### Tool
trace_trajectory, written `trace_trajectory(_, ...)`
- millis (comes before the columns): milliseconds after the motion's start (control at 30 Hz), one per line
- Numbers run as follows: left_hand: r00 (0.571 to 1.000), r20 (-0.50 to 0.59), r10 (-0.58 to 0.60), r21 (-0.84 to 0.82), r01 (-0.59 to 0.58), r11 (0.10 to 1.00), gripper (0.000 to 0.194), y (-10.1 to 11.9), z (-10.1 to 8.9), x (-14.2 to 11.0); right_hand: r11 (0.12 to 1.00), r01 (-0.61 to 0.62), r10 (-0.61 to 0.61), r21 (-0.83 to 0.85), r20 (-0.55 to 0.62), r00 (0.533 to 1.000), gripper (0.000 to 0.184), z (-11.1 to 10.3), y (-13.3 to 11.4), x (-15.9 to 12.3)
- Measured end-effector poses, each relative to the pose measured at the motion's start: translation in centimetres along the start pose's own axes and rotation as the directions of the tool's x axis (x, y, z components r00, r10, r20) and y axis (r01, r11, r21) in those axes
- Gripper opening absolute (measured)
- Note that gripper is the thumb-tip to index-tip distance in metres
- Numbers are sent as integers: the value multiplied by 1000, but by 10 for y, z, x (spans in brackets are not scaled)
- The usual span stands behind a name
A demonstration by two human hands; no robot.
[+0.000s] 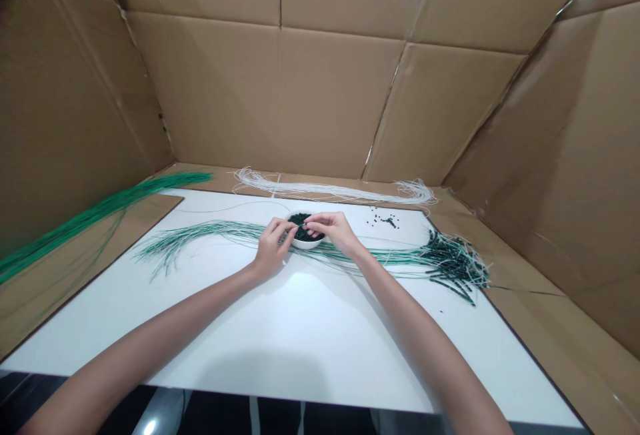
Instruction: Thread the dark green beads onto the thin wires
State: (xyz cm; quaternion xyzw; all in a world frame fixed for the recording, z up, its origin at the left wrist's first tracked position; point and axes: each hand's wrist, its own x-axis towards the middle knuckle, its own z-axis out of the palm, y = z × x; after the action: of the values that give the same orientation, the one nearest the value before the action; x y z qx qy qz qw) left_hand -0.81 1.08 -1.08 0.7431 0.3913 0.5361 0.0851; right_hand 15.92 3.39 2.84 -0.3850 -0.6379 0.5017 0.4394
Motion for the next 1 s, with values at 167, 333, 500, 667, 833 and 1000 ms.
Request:
trace_trajectory(167, 1000, 2, 11, -1, -11, 1000, 14, 0, 0, 0, 1000, -8, 8, 7, 2, 1000, 24, 1, 0, 0)
trace_trajectory(333, 1000, -1, 16, 5, -16, 1000, 14, 1, 0, 0, 1000, -10, 11, 4, -7, 1000, 25, 1, -1, -1)
trace_trajectory(500, 1000, 10, 14, 6, -14, 1000, 15, 0, 0, 0, 1000, -8, 8, -6, -1, 1000, 25, 0, 1, 0)
trace_trajectory(667, 999, -4, 34, 19, -34, 999, 15, -1, 0, 0, 999, -12, 13, -31, 20, 1000, 27, -1, 3, 0)
trace_trajectory(833, 999, 4, 41, 42, -41, 998, 14, -1, -1, 0, 999, -7, 8, -51, 28, 1000, 26, 0, 3, 1)
trace_trajectory(1000, 999, 2, 36, 39, -36, 999, 15, 1, -1, 0, 997, -1, 1, -76, 7, 1000, 27, 1, 2, 1)
